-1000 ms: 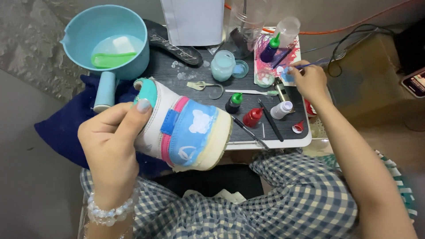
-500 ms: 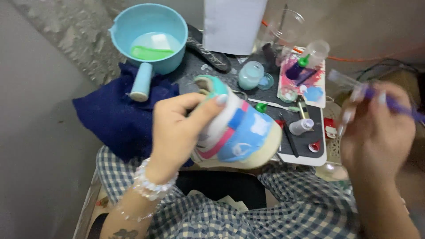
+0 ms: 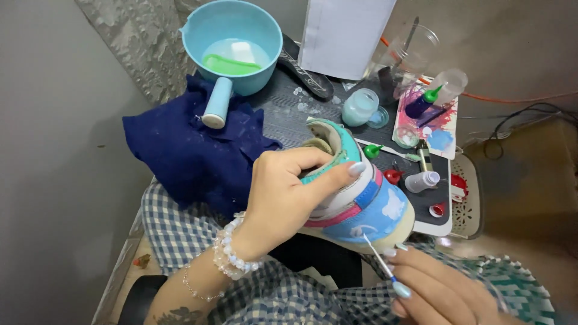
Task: The person paints white cloud designs onto the side of a high-top sneaker using a small paintbrush. They hold the shoe steady with one hand while applying white paint to the blue and pink sections of the shoe's upper.
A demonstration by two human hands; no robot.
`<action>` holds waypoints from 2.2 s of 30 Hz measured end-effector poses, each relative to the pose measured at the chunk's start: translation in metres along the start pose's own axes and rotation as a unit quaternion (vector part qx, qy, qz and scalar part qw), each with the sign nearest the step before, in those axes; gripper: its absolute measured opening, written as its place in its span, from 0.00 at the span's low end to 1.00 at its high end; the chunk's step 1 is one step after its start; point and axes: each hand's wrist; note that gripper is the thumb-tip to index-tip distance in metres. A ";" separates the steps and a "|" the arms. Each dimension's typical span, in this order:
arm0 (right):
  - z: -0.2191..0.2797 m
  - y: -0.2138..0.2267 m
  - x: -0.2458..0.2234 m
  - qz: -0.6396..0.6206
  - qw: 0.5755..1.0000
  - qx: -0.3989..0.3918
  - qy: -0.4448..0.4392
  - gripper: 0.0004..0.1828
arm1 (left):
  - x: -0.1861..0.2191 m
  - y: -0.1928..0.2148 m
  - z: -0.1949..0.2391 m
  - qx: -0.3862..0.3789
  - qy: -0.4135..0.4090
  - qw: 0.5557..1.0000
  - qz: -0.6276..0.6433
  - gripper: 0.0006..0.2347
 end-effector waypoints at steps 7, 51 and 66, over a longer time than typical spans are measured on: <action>-0.003 -0.004 -0.002 0.022 0.998 -0.042 -0.050 0.19 | -0.001 -0.001 -0.001 -0.004 -0.003 1.000 -0.009 0.22; -0.028 0.001 -0.002 0.069 0.992 0.105 0.014 0.08 | -0.002 -0.003 -0.003 -0.015 -0.017 1.000 -0.001 0.22; -0.028 -0.016 0.010 0.112 0.960 0.240 0.090 0.09 | -0.028 -0.013 0.006 0.038 0.057 0.997 -0.018 0.09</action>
Point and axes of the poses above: each hand's wrist, its own z-axis away from the middle knuckle, its own y-axis out of the back of the hand, x = y × z, and after that the axes turned 15 degrees about -x, right-handed
